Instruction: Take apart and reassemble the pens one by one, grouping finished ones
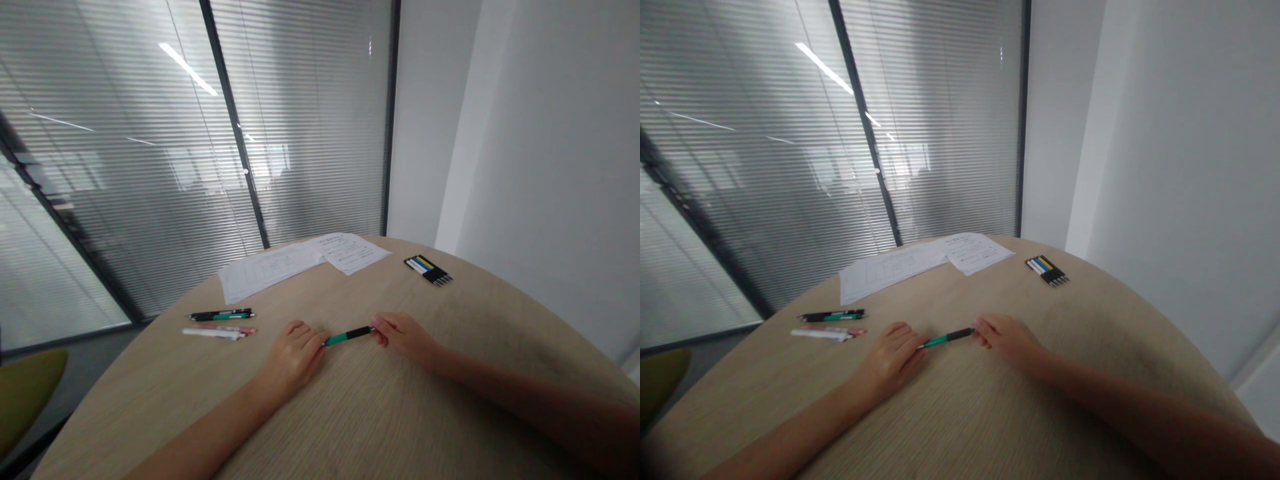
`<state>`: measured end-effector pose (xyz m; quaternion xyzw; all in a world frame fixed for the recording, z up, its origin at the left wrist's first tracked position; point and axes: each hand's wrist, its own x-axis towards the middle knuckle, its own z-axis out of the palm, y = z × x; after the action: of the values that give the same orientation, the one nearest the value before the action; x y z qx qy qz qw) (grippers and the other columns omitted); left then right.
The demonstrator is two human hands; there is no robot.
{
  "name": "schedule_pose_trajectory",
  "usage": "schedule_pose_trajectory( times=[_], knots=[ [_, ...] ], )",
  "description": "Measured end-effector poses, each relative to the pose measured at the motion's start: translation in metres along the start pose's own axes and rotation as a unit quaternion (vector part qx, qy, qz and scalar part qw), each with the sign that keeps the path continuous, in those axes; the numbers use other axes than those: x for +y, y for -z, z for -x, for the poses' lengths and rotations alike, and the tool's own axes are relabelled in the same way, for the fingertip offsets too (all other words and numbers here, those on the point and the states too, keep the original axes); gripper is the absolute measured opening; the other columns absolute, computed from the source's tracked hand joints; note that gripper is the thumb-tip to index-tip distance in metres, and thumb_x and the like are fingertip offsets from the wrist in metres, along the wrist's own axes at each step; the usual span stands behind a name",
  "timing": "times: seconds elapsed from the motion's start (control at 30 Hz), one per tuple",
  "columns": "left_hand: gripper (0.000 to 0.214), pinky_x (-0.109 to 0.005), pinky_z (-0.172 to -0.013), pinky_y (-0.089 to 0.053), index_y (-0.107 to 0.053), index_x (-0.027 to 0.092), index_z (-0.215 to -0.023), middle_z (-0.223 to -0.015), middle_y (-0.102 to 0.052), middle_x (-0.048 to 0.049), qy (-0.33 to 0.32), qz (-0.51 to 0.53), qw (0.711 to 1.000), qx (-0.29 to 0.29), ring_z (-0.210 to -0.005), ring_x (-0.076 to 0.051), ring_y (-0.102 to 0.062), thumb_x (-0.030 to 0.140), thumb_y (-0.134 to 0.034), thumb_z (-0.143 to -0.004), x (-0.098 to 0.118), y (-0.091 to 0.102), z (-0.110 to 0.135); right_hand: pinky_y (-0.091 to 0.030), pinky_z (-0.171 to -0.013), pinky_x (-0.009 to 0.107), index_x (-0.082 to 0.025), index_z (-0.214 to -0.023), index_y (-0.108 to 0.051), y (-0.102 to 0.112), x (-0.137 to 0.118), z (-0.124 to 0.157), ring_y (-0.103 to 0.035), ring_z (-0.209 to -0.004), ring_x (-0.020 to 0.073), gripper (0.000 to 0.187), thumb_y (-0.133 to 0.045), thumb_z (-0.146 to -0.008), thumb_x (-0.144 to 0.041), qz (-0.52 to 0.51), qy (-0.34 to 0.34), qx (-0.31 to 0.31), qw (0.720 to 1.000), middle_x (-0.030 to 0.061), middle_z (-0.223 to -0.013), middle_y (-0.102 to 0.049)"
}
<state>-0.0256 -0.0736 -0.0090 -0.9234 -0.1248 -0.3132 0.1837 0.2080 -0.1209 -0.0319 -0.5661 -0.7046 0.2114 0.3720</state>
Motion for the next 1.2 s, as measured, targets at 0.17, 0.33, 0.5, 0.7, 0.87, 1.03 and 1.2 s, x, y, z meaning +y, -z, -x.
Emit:
schedule_pose_trajectory(
  times=[0.17,0.33,0.5,0.7,0.87,1.03,1.2],
  knots=[
    [0.019,-0.031,-0.064,-0.044,-0.054,0.013,-0.087,-0.066,-0.063,-0.0038,0.018,0.005,1.000,-0.010,-0.058,-0.015,-0.055,0.018,-0.036,-0.085,-0.0004,0.0010,-0.0010,-0.041,-0.060,0.026,-0.020,-0.095,-0.053,-0.0040,0.0046,-0.0002,-0.052,-0.062,0.0117,0.024,-0.036,-0.084,-0.033,-0.093,0.027,0.010,0.995,0.0000,-0.069,-0.055],
    [0.019,-0.031,-0.064,-0.044,-0.055,0.014,-0.085,-0.065,-0.062,-0.0034,0.051,0.021,0.998,-0.026,-0.060,-0.015,-0.055,0.018,-0.035,-0.085,-0.0029,-0.0010,0.0008,-0.043,-0.062,0.025,-0.021,-0.101,-0.044,-0.0083,0.0078,-0.0021,-0.051,-0.066,0.0106,0.026,-0.049,-0.078,-0.030,-0.181,0.039,0.018,0.983,0.0011,-0.082,-0.051],
    [0.019,-0.031,-0.065,-0.043,-0.054,0.015,-0.087,-0.068,-0.062,-0.0037,0.057,0.034,0.997,-0.041,-0.062,-0.015,-0.055,0.019,-0.036,-0.085,-0.0032,-0.0017,0.0020,-0.041,-0.060,0.024,-0.020,-0.086,-0.049,-0.0067,0.0097,-0.0038,-0.051,-0.063,0.0107,0.010,-0.047,-0.079,-0.027,-0.119,0.015,0.002,0.993,-0.0016,-0.069,-0.052],
    [0.020,-0.031,-0.064,-0.043,-0.054,0.014,-0.087,-0.068,-0.063,-0.0041,0.034,0.035,0.998,-0.032,-0.061,-0.015,-0.055,0.019,-0.035,-0.086,-0.0001,0.0003,-0.0001,-0.036,-0.052,0.022,-0.018,-0.063,-0.048,-0.0031,0.0074,-0.0031,-0.047,-0.051,0.0093,0.025,-0.040,-0.083,-0.032,-0.028,-0.008,-0.008,1.000,-0.0034,-0.054,-0.050],
    [0.021,-0.031,-0.064,-0.043,-0.054,0.014,-0.086,-0.068,-0.063,-0.0043,0.020,0.031,0.999,-0.025,-0.061,-0.015,-0.055,0.019,-0.034,-0.086,0.0010,0.0011,-0.0015,-0.035,-0.047,0.021,-0.017,-0.059,-0.051,-0.0023,0.0047,-0.0015,-0.045,-0.045,0.0083,0.038,-0.032,-0.086,-0.036,-0.045,-0.024,-0.019,0.999,-0.0025,-0.049,-0.048],
    [0.020,-0.031,-0.063,-0.043,-0.054,0.014,-0.087,-0.067,-0.062,-0.0039,0.043,0.039,0.998,-0.032,-0.060,-0.015,-0.054,0.019,-0.034,-0.086,-0.0019,-0.0003,0.0003,-0.038,-0.048,0.020,-0.019,-0.095,-0.052,-0.0065,0.0055,-0.0023,-0.046,-0.049,0.0073,0.023,-0.039,-0.084,-0.033,-0.134,0.012,-0.005,0.991,-0.0026,-0.064,-0.051],
    [0.019,-0.031,-0.063,-0.044,-0.054,0.013,-0.087,-0.068,-0.062,-0.0044,0.052,0.048,0.997,-0.033,-0.062,-0.015,-0.055,0.018,-0.036,-0.085,-0.0031,-0.0009,0.0005,-0.040,-0.051,0.020,-0.020,-0.089,-0.049,-0.0088,0.0069,-0.0029,-0.047,-0.053,0.0083,0.014,-0.049,-0.078,-0.027,-0.145,0.011,-0.011,0.989,-0.0046,-0.060,-0.047]
  ],
)
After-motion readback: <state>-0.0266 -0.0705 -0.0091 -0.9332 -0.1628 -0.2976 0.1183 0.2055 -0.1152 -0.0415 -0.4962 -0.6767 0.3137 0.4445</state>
